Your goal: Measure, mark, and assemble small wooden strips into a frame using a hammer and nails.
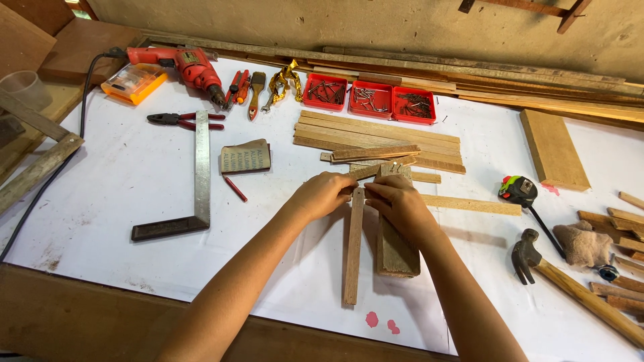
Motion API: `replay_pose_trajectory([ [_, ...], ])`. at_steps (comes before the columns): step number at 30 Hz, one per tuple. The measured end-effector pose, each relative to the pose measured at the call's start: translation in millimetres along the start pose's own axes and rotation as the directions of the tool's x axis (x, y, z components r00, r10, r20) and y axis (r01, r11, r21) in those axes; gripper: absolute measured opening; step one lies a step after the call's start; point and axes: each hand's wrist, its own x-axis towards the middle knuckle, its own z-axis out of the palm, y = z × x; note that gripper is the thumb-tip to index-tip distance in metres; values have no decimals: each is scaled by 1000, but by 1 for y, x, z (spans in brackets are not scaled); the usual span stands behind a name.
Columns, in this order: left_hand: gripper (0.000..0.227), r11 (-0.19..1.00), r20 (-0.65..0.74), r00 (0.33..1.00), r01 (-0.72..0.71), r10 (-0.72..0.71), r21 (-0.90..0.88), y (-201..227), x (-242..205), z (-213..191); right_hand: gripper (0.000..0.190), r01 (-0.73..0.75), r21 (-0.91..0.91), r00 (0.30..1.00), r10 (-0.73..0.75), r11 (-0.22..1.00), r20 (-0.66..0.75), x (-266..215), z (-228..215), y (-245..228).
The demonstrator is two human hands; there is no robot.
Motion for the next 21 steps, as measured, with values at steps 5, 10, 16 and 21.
replay_pose_trajectory([
  [5, 37, 994, -25, 998, -49, 52, 102, -2, -5, 1, 39, 44, -27, 999, -44, 999, -10, -3, 0, 8],
  [10, 49, 984, -9, 991, -131, 133, 117, 32, 1, -17, 44, 49, -39, 998, -50, 998, -48, -7, -22, 4],
  [16, 41, 988, 25, 989, -150, 149, 24, 84, 41, -10, 39, -33, -57, 994, 27, 998, -109, -25, -78, 19],
  [21, 33, 915, -54, 919, -382, 392, 130, 110, 98, 27, 36, -14, -153, 984, -13, 988, -175, -46, -137, 47],
])
